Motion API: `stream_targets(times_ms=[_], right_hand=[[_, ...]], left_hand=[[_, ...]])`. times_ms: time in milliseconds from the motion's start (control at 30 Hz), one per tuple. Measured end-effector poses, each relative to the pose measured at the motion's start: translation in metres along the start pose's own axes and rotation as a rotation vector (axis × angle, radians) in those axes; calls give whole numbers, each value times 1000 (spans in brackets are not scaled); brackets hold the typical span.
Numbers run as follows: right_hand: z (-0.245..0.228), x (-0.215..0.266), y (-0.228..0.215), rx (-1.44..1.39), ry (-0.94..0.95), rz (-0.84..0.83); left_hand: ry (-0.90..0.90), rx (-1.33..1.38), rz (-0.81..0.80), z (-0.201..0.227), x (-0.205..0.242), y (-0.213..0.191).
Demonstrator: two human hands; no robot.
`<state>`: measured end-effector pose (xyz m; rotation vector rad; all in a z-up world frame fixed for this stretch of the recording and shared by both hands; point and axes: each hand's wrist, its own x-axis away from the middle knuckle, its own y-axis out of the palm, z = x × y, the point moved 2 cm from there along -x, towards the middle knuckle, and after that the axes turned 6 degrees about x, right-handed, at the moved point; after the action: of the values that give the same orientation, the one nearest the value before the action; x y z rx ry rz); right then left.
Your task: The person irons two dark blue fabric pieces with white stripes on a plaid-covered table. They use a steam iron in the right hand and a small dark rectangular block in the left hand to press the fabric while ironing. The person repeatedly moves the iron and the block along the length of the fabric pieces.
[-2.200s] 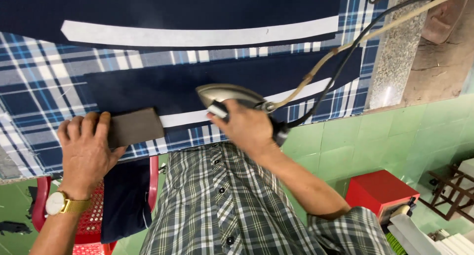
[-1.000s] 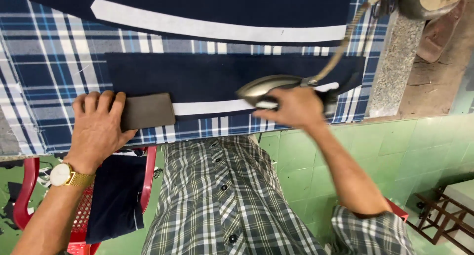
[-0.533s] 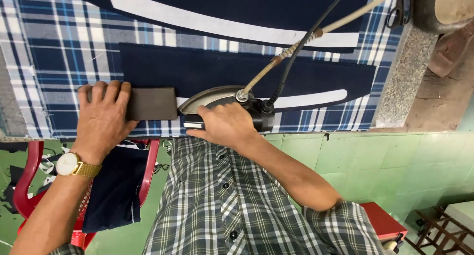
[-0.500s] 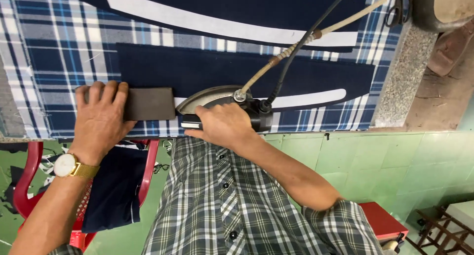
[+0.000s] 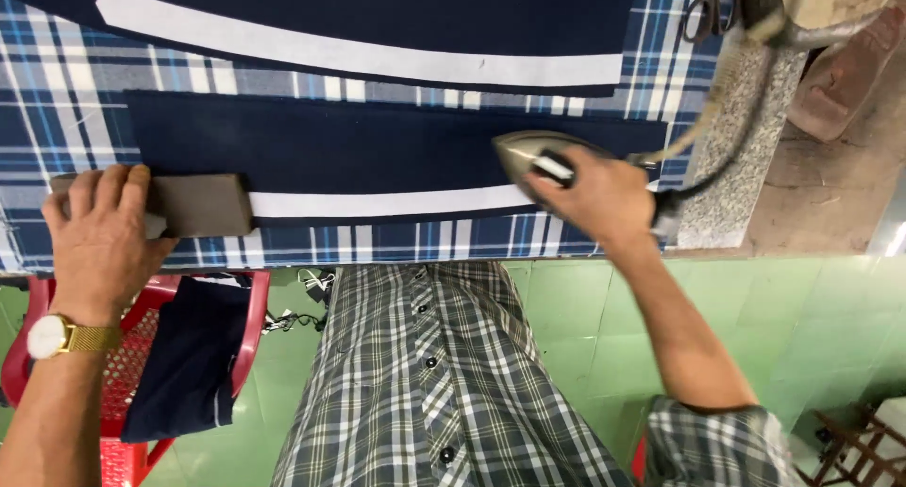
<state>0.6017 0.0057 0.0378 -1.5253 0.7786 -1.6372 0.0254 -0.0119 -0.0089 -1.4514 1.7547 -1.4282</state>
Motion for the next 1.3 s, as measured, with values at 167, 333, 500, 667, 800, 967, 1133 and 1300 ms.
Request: stream_targets(times_ms=[167,333,500,667,800,967,1133,1300], right_hand=[[85,11,38,93,-6,341],[102,12,40,41,-47,262],[69,23,-8,-326,132,-129],[17,16,14,-264,88,-140],[-127,34,-67,-220,-82,-165],[-262,-3,-55,-205,-444,-215],[-393,-19,-76,-213,-716,-98],[-460,-29,-91,-205,-707,-54]], left_hand=[[-74,175,70,9,-2,-12],[-194,469,-120,13,-7,-20],[-155,345,19,13,-2,1],[-279,526,71,-11,3,23],[-526,701,213,-59,-3,53],[-604,790,308,-69,-20,35],[-886,828,656,-60,44,57],[-1315,911,432,-37,81,134]])
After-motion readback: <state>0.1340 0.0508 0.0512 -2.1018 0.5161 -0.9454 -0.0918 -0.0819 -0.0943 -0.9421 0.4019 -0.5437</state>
